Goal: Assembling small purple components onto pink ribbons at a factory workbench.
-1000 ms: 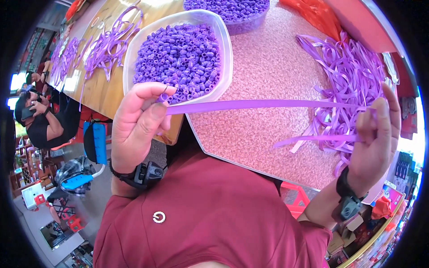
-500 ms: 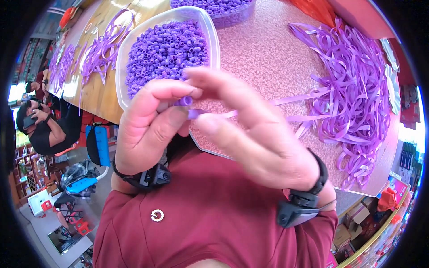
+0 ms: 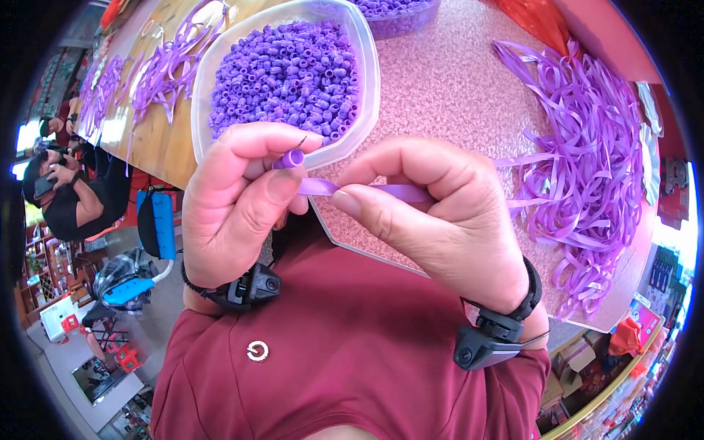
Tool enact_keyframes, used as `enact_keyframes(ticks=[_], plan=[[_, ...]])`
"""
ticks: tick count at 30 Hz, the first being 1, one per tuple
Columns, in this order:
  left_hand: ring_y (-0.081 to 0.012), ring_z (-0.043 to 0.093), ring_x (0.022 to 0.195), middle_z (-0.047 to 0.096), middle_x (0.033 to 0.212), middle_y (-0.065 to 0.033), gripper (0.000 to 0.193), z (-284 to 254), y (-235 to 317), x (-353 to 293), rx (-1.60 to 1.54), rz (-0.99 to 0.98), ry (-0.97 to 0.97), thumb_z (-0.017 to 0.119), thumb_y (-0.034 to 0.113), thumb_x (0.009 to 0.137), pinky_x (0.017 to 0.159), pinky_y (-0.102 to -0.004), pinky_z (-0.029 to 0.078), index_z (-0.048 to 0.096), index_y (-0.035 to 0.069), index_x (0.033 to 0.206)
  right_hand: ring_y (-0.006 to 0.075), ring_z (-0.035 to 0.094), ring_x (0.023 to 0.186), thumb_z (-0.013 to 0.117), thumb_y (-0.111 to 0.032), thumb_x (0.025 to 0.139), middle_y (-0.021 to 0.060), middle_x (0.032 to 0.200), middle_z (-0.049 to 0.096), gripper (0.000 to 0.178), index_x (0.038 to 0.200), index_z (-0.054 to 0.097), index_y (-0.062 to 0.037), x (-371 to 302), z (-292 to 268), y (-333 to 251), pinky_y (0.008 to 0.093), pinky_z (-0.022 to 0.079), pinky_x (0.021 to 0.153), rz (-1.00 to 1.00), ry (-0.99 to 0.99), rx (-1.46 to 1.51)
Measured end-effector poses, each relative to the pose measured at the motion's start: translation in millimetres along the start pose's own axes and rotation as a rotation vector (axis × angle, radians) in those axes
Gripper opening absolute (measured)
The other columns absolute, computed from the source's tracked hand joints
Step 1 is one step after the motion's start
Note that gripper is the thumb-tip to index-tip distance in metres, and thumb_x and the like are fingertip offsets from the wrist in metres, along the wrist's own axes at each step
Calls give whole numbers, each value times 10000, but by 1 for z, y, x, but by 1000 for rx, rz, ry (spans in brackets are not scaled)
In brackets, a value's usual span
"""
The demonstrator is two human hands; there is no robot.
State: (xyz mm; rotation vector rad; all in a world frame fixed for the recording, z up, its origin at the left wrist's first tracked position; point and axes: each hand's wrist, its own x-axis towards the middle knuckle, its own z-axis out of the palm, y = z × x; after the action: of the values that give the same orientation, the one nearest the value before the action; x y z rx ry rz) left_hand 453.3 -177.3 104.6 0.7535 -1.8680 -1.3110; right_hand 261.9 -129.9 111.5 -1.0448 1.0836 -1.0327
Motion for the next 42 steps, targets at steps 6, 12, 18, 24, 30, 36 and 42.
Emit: enact_keyframes(ticks=[6, 12, 18, 24, 30, 36, 42], plan=[[-32, 502, 701, 568, 964, -54, 214, 7, -4, 2, -58, 45, -34, 512, 40, 879, 604, -142, 399, 502, -20, 1085, 68, 541, 846, 643, -43, 789, 47, 941, 596, 245, 1015, 567, 13, 5, 0, 5, 193, 427, 733, -346, -82, -370], [-50, 514, 723, 567, 926, -53, 223, 8, -3, 1, -62, 61, -92, 511, 24, 876, 661, -178, 426, 500, -31, 1092, 54, 539, 823, 600, -28, 827, 31, 900, 589, 202, 1018, 558, 20, 0, 6, 6, 177, 432, 725, 9, -57, 159], [-53, 506, 701, 559, 891, -44, 221, 1, 3, -1, 21, 6, -93, 510, 68, 885, 636, -176, 409, 524, -35, 1081, 22, 517, 681, 627, -40, 803, -10, 772, 591, 93, 878, 593, 3, -2, 5, 4, 157, 413, 632, 33, 95, 62], [-50, 482, 650, 565, 949, -63, 238, -2, 2, -9, -74, -81, -124, 480, 86, 894, 599, -176, 396, 525, -47, 1087, 17, 475, 670, 632, -47, 785, -22, 767, 579, 94, 863, 596, -8, -5, 3, 4, 166, 367, 596, 0, 203, 86], [-48, 479, 629, 553, 1086, -98, 297, 0, 1, -4, -147, -59, -190, 453, 53, 893, 583, -173, 400, 492, -55, 1167, 16, 470, 663, 640, -47, 781, -27, 760, 567, 112, 874, 592, -6, -6, 5, 3, 153, 359, 591, -20, 192, 151], [-47, 490, 640, 537, 1139, -101, 314, -1, -3, -2, -110, -33, -235, 435, 17, 887, 585, -175, 409, 483, -50, 1190, 14, 477, 674, 643, -46, 783, -23, 770, 573, 120, 882, 591, -3, -5, 6, 5, 146, 364, 600, -36, 199, 145], [-48, 491, 647, 541, 1126, -94, 310, -1, 2, 0, -95, -133, -235, 442, 7, 883, 598, -174, 412, 495, -35, 1185, 18, 491, 689, 640, -42, 786, -14, 797, 589, 118, 885, 592, -1, -5, 3, 5, 147, 375, 615, -21, 189, 136]])
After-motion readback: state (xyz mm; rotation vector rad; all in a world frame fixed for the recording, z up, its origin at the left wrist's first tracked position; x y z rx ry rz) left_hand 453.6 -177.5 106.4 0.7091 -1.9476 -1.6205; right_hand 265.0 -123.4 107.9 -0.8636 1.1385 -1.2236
